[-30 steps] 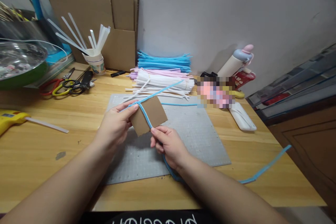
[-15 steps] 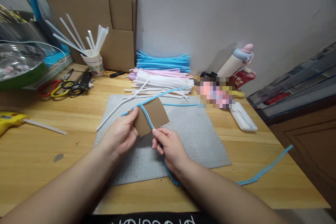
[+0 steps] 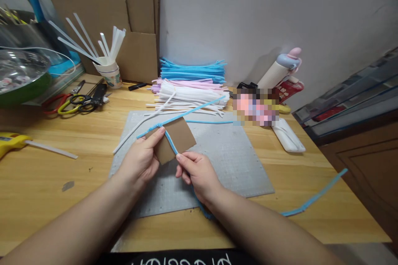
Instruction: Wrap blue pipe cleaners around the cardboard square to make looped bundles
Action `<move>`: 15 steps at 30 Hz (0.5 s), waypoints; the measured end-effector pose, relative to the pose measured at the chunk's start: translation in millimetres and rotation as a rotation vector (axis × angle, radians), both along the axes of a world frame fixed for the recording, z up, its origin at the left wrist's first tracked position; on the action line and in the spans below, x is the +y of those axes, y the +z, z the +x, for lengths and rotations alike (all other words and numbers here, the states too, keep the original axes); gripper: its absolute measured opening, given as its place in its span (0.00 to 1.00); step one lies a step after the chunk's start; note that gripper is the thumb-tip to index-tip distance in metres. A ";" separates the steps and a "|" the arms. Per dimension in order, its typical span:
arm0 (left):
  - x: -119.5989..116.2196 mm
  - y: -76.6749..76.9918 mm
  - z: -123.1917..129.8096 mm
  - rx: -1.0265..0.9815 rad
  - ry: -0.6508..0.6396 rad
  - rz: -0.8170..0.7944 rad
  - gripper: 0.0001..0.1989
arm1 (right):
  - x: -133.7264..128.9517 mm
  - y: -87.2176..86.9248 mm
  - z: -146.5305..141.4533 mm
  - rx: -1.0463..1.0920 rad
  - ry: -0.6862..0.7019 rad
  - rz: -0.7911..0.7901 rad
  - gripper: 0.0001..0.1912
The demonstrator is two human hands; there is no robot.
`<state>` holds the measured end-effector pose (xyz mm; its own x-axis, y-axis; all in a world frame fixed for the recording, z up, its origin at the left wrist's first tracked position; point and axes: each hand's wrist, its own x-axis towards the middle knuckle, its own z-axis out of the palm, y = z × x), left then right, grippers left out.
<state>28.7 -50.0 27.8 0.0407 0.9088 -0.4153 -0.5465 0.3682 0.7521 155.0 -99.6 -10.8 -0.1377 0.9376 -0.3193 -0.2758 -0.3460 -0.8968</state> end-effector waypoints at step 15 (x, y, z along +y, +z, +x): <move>-9.2 10.5 -11.8 -0.049 -0.573 -0.030 0.11 | 29.1 22.6 45.2 0.112 0.639 -0.278 0.12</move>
